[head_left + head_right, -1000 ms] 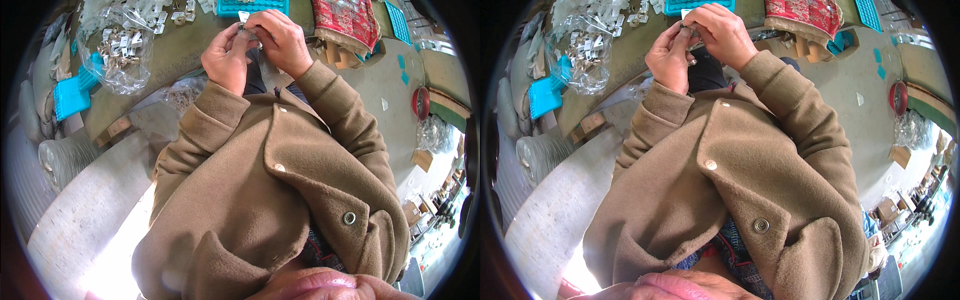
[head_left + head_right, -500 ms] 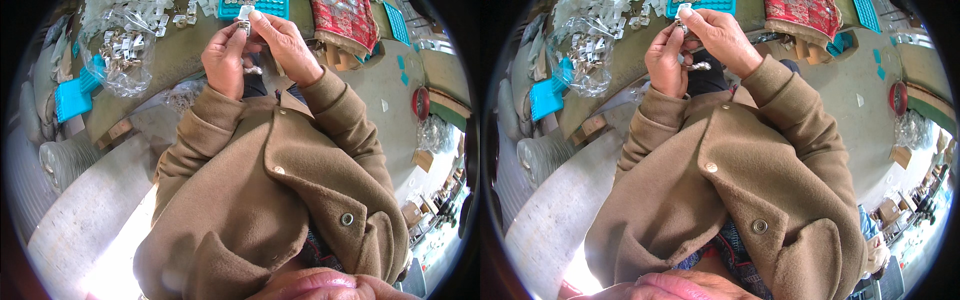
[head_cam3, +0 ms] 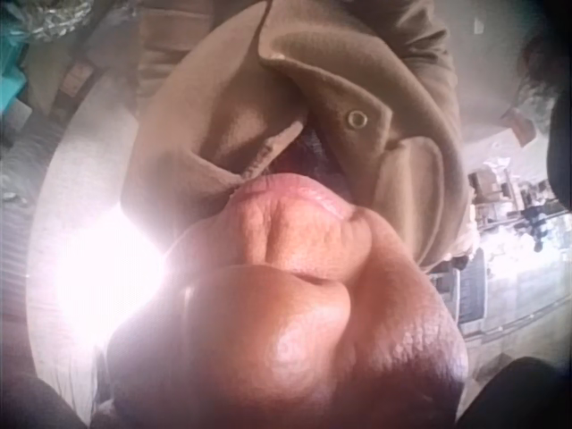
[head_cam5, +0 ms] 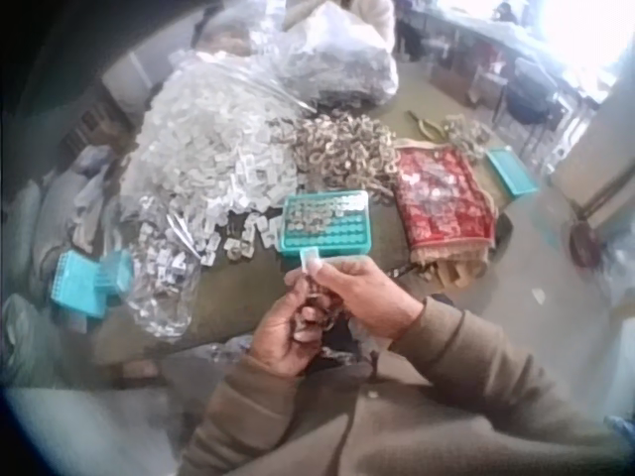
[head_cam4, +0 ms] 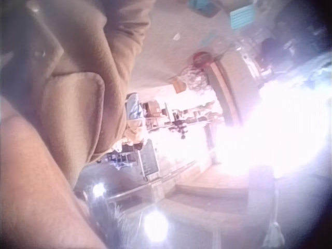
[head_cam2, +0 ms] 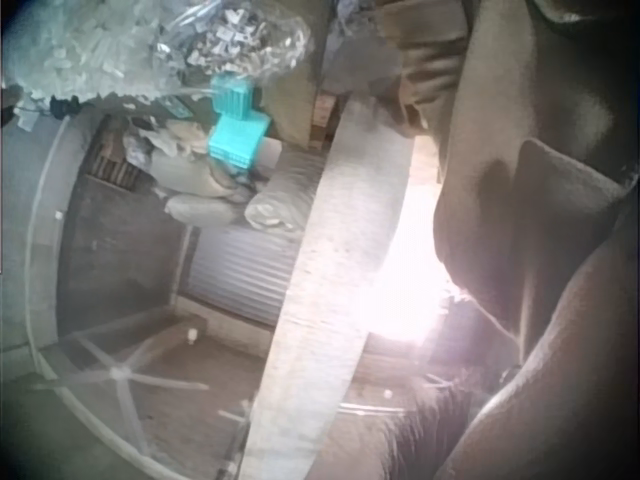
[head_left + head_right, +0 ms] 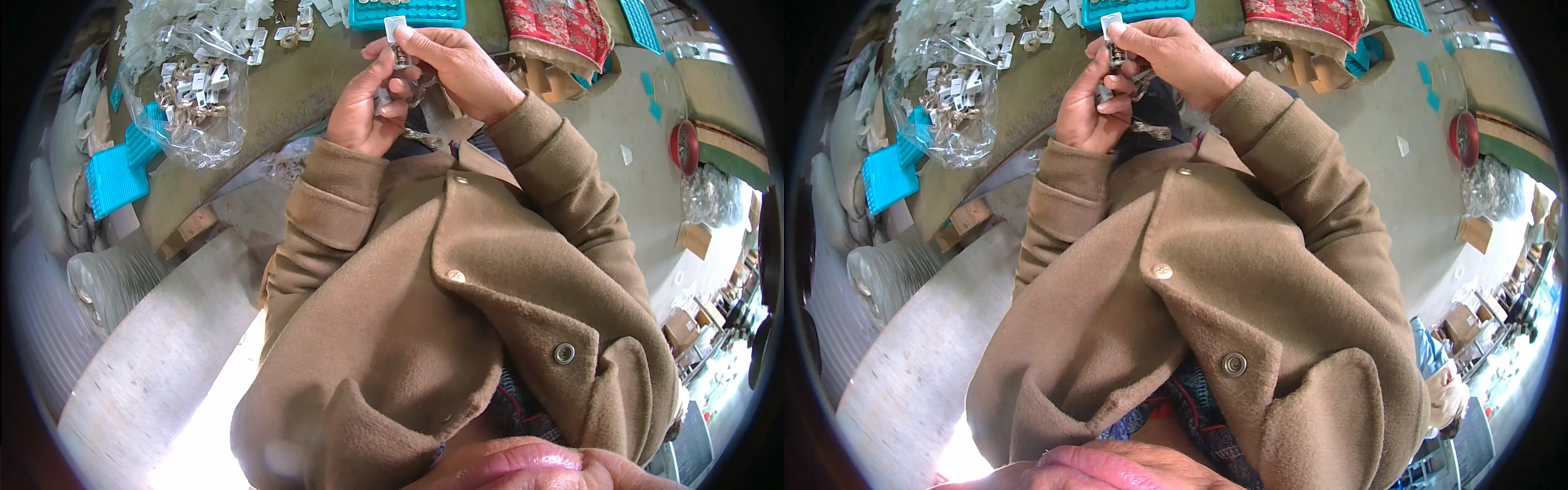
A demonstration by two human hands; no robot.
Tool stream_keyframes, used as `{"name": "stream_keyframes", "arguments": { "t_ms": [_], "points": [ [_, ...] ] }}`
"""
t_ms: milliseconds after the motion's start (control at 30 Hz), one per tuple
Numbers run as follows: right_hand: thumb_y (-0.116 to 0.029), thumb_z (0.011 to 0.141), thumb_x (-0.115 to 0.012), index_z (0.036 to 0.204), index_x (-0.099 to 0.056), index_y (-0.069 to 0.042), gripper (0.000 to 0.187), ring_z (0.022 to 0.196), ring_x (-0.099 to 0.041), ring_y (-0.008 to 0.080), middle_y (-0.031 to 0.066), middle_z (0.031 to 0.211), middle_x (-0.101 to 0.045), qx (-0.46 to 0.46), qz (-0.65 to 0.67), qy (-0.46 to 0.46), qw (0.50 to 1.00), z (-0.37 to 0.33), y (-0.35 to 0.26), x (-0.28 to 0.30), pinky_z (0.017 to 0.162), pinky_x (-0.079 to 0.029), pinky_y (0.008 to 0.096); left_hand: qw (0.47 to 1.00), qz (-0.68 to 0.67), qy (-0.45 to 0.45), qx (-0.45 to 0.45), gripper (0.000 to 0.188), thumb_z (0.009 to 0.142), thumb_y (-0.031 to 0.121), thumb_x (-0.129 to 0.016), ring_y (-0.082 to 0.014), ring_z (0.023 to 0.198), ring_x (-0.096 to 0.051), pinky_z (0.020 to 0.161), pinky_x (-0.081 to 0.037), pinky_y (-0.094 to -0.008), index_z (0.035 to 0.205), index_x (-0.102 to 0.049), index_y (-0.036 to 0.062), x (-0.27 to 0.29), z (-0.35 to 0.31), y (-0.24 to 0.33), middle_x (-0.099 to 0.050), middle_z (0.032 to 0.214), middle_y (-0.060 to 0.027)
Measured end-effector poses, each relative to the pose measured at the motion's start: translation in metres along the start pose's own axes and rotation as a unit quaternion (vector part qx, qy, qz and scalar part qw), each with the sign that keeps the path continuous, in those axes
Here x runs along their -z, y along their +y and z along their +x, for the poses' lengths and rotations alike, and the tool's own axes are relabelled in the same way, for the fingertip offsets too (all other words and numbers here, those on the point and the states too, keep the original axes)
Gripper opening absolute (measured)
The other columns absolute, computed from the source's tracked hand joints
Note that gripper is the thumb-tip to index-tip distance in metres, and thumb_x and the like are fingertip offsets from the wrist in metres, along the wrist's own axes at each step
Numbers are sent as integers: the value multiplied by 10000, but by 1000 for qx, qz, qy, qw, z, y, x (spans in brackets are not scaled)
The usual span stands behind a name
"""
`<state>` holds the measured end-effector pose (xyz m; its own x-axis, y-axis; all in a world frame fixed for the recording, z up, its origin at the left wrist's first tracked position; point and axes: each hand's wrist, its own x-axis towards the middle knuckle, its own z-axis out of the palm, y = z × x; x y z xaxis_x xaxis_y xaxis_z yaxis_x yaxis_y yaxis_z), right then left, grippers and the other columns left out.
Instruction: The person repeatedly picks small white plastic housings and metallic components from a table, inserts the metal parts into the housings, and places the assembled units into a blue tray. The process is continuous and repetitive throughout the clip.
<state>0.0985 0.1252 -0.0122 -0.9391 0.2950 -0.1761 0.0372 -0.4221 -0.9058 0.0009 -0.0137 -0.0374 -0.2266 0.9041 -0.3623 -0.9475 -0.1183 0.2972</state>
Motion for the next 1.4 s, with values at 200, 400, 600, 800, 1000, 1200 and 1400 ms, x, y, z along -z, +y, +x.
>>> {"name": "stream_keyframes", "arguments": {
  "t_ms": [200,400,600,800,1000,1200,1400],
  "points": [
    [-187,1036,-542,1249,-638,51,333,948,-706,166,160,1143,-707,1,46,-23,999,4,0,13,822,-604,290,988,-129,-66,48,194,1035,212,-571,-56,690,-600,424,-406,-155,1169,-617,80,10,3,-7,-674,1002,-120],
    [-141,1004,-571,1271,-637,45,332,982,-687,161,174,1206,-690,-19,24,-71,997,7,0,26,893,-565,287,981,-169,-22,96,216,1018,288,-600,-28,608,-519,415,-361,-152,1083,-641,87,1,1,-11,-683,1028,-77],
    [-103,948,-641,1364,-602,-21,426,903,-620,83,127,1310,-656,123,-155,-126,972,-3,-5,28,879,-528,266,978,-178,-31,106,275,1003,335,-615,-18,586,-509,414,-344,-165,1090,-618,75,-9,-2,-8,-640,956,-6],
    [-73,834,-739,1255,-687,-112,426,915,-694,261,139,1060,-722,365,-486,30,794,-14,-4,33,803,-564,369,988,-80,-71,108,255,1064,339,-497,-32,553,-442,418,-316,-184,1117,-576,103,-18,7,-11,-540,819,43],
    [-94,842,-702,1098,-707,-68,258,914,-664,313,123,956,-689,363,-479,82,795,-34,-5,47,785,-551,405,995,64,31,77,248,1062,313,-502,-79,629,-474,461,-355,-211,1106,-580,82,-36,16,-17,-571,857,8],
    [-116,830,-767,1371,-594,-85,568,917,-708,234,107,1150,-720,205,-404,38,890,-65,-15,76,798,-570,358,977,196,63,57,233,980,224,-660,-78,706,-600,511,-463,-203,1142,-650,57,-41,35,-36,-665,884,-22],
    [-153,911,-675,1019,-702,-61,144,842,-718,240,128,918,-711,167,-526,353,755,-61,-39,139,769,-563,316,951,303,19,51,367,1025,272,-564,-108,724,-641,593,-551,-282,1251,-621,-11,-51,46,-38,-696,933,-57]
  ]
}}
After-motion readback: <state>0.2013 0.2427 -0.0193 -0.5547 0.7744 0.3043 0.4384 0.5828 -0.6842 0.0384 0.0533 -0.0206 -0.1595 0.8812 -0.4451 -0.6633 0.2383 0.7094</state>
